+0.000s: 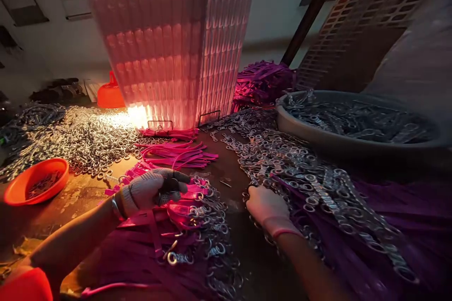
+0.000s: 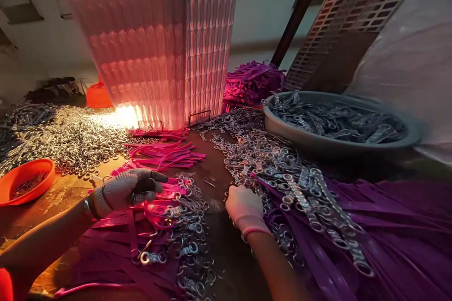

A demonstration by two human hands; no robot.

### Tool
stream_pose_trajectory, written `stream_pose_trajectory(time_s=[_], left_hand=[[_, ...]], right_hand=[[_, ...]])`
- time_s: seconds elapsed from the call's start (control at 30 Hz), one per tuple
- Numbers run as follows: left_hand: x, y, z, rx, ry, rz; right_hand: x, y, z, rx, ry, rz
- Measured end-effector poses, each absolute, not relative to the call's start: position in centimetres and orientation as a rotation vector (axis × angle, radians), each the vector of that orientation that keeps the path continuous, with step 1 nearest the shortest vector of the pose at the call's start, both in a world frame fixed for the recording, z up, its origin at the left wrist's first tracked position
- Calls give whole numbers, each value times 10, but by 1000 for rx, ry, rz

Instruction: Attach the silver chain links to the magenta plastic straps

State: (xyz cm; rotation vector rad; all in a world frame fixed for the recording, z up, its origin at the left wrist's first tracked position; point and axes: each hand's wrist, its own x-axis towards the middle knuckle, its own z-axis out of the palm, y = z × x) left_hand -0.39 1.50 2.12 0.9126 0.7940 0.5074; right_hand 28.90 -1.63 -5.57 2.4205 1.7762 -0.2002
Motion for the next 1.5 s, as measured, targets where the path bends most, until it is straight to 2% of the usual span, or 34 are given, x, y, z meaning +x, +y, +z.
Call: stream_pose_trajectory(time_s=[0.17,0.3,0.37,0.5,0.57,0.7,0.83,1.07,1.13,1.23,1.3,1.5], left_hand=[[2,10,21,1215,874,575],[15,12,25,1218,948,566],[23,13,25,1172,960,579],[36,12,24,1152,924,548],[42,9,26,1233,903,494],[52,2,29,1371,911,464],[58,-1,27,1489,874,580],[68,7,24,973,803,457],[70,23,20,985,802,399],[78,69,13,1421,940,330],[90,110,9,1859,1100,416],[152,205,-13,2081,1165,389]], right_hand=[[284,-19,-53,2516,1814,-161],[275,-24,-39,2614,1920,-238],[263,-29,-27,2681,2139,-395],[232,-43,-3,2628,2812,-1014],[219,-48,2,2539,2917,-1087],[210,-50,-2,2578,2750,-735],[212,-52,-5,2536,2623,-328],[207,-56,-12,2461,2790,147],[207,-52,-16,2617,2631,-70],[216,-46,-19,2833,2345,-517],[226,-45,-20,2890,2267,-530],[239,-46,-22,2805,2266,-455]])
